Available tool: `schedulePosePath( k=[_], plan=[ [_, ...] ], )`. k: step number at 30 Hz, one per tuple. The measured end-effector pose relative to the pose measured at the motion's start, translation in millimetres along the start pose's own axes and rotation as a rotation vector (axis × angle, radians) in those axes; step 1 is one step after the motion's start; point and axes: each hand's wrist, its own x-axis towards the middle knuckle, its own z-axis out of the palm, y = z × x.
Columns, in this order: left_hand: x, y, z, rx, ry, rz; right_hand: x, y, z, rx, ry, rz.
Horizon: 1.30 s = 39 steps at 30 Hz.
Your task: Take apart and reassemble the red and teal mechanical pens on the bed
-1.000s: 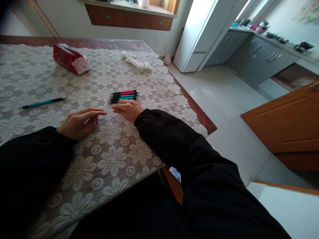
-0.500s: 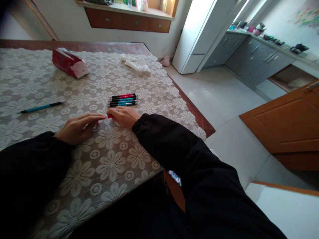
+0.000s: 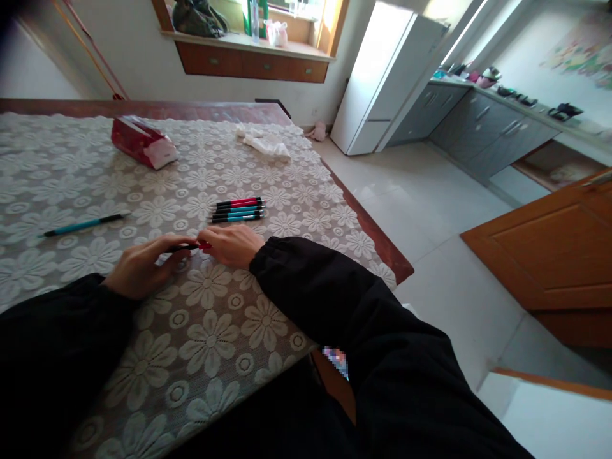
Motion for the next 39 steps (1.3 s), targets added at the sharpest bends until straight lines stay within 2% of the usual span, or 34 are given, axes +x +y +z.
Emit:
schedulePosePath(
  k=[4, 9, 13, 16, 19, 25, 31, 35, 39],
  plan=[
    [0, 0, -0.7, -0.039, 0.024, -0.053, -1, -1, 0, 0.029, -0.002, 0.025],
    [3, 15, -1.5, -0.241, 0.019, -0.189, -8, 1, -2, -0.018, 0.013, 0.001],
    [14, 30, 3.2, -0.346, -0.024, -0.293, -10, 8, -6, -0.104, 0.049, 0.007],
    [25, 33, 10.9, -0.407, -0.014, -0.327, -10, 14, -7, -0.143, 0.072, 0.035],
    [31, 29, 17.4, -0.4, 0.031, -0.312, -10, 16, -7, -0.132, 0.06, 0.049],
    [27, 22, 18.9, -0.162, 0.056, -0.185, -10, 16, -6, -0.138, 0.049, 0.081],
    [27, 26, 19.9, -0.336, 0.135, -0.21, -10, 18, -8, -0.075, 0.044, 0.098],
    [27, 27, 19.9, -0.337, 0.164, -0.211, -11, 14, -6, -0.083, 0.075, 0.126],
    [27, 24, 19.9, -0.325, 0.133, -0.246, -11, 16, -5, -0.087, 0.049, 0.119]
  ],
)
